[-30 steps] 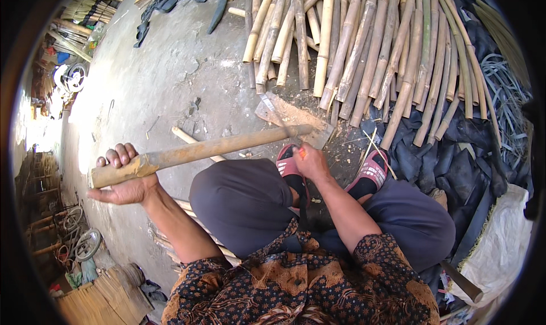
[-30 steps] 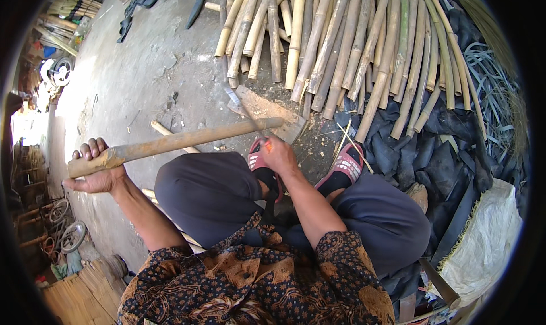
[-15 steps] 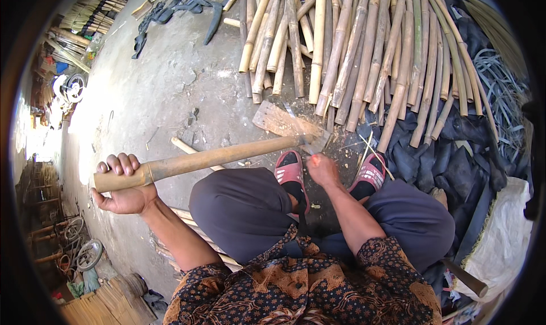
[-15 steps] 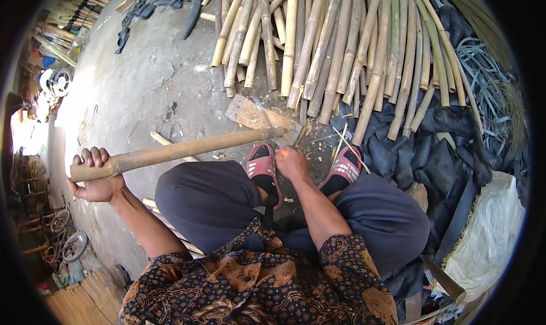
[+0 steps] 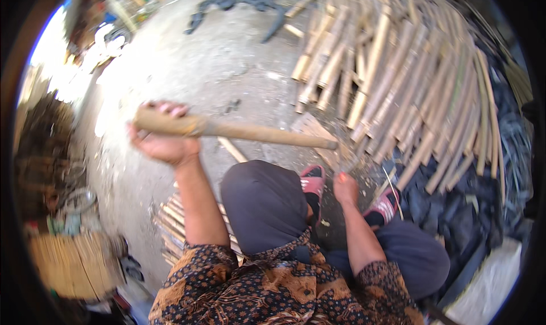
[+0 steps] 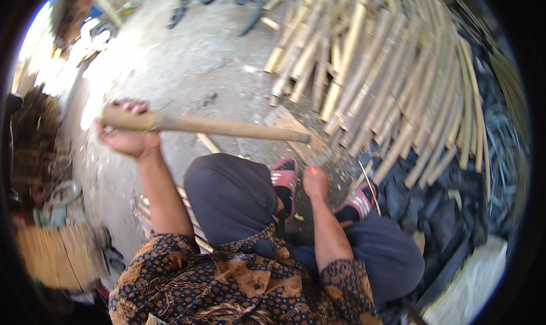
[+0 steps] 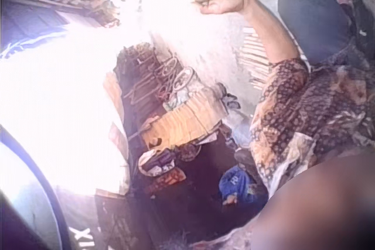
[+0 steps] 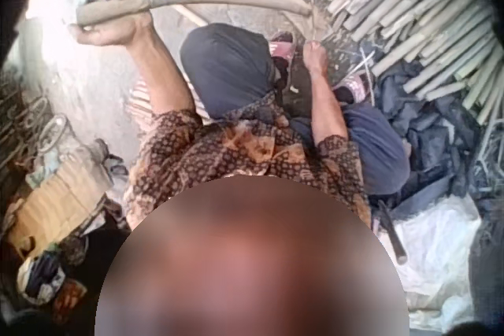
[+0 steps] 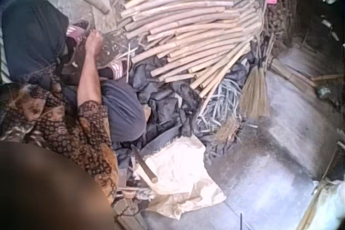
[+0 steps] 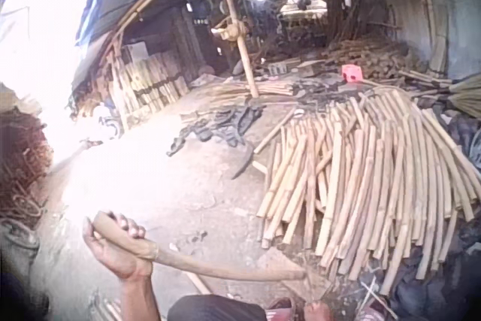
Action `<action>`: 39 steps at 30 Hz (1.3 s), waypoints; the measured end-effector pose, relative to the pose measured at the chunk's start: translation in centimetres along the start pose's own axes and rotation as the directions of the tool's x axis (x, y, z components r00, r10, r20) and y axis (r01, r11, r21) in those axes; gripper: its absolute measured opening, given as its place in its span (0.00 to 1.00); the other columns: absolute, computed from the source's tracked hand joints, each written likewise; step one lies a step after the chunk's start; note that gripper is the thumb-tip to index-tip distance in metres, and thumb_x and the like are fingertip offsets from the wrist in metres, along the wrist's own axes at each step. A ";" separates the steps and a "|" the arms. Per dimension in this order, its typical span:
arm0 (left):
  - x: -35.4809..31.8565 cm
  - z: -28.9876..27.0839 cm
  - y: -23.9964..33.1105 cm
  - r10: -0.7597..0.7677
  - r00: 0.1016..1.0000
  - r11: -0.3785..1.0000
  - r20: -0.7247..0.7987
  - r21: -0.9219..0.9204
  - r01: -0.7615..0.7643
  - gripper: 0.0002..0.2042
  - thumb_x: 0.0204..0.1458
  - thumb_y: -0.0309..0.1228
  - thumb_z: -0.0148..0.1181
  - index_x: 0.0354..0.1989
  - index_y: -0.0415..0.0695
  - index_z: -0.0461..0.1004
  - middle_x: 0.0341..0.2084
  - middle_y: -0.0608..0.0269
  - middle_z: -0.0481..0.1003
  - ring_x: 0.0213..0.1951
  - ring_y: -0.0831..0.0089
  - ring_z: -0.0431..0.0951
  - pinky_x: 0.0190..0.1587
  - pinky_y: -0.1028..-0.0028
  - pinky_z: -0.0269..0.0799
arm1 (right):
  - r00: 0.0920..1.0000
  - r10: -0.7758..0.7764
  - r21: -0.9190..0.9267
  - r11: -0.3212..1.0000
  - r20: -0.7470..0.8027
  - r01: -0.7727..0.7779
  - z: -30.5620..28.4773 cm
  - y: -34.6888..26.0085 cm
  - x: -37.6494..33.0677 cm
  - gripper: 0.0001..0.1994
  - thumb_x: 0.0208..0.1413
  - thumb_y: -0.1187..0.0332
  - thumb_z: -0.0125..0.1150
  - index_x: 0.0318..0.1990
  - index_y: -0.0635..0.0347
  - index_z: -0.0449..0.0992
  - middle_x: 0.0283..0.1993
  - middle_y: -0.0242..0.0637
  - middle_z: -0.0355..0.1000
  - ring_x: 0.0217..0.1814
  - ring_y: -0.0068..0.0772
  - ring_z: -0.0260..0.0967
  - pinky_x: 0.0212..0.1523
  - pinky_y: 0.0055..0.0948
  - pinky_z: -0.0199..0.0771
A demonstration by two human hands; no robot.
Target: The person sits on the floor and repeatedly picks up bamboo sticks, uses a knife to sharpen one end of each stick, and places the finished sticks into a separate pile. The person handles the sticks one at a time and continues the cycle throughout the clip.
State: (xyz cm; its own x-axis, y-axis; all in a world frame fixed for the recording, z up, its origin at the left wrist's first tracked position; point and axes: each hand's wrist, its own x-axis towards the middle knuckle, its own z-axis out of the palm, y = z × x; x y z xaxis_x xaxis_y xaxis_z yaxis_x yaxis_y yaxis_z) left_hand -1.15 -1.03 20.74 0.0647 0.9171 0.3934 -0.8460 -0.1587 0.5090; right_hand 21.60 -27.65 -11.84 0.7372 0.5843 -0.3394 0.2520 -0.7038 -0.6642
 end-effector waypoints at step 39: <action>-7.9 11.1 -8.2 -0.186 0.900 0.641 0.394 0.743 -0.193 0.23 0.62 0.36 0.66 0.60 0.35 0.72 0.48 0.57 0.78 0.48 0.72 0.80 0.51 0.71 0.78 | 0.784 -0.452 0.488 0.615 -0.426 0.620 -17.5 -22.1 -11.2 0.13 0.64 0.64 0.62 0.36 0.67 0.75 0.24 0.50 0.75 0.25 0.42 0.79 0.27 0.39 0.73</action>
State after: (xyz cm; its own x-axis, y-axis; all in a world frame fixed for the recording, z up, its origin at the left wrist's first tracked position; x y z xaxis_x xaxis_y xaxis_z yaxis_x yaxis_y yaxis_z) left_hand 11.12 -11.01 21.99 0.4243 0.7109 0.5609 -0.1611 -0.5503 0.8193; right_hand 18.76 -25.68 18.27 0.7312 0.6035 0.3181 0.3061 0.1264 -0.9436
